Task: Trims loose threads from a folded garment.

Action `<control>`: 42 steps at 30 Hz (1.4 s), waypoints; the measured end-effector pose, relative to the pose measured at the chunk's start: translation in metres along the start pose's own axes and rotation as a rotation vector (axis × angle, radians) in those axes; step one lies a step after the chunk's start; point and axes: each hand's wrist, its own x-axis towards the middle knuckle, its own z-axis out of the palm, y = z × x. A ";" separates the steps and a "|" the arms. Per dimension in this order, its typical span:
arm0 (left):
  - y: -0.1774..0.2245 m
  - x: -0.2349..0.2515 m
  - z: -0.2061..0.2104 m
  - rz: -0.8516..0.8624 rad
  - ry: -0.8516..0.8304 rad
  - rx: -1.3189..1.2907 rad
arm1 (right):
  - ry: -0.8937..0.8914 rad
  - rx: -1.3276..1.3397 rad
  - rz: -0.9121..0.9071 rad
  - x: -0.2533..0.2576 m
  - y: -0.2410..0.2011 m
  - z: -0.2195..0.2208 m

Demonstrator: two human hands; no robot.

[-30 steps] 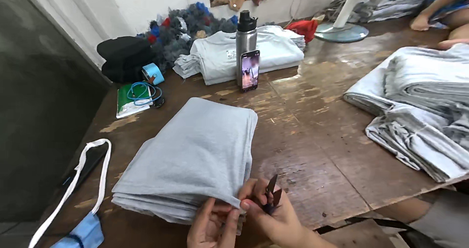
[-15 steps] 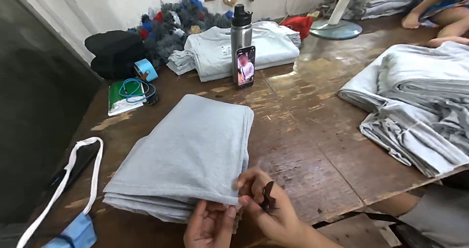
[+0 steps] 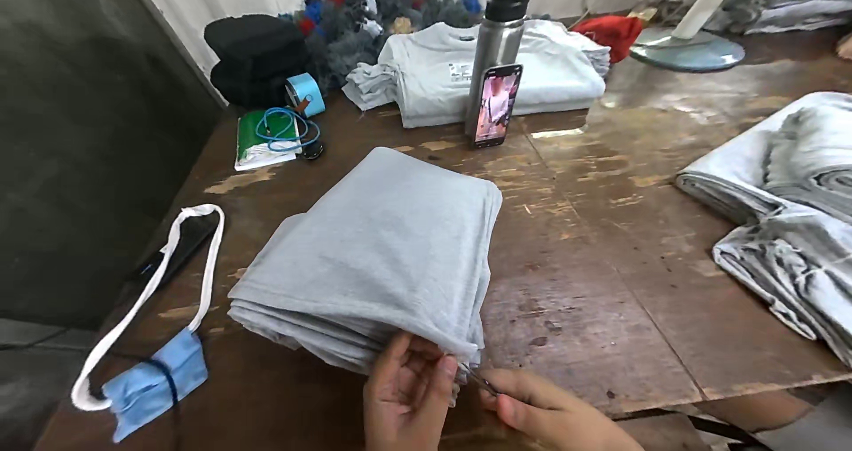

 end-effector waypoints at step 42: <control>0.050 -0.009 -0.038 -0.063 -0.593 0.381 | 0.480 -0.772 -0.367 0.041 -0.046 -0.001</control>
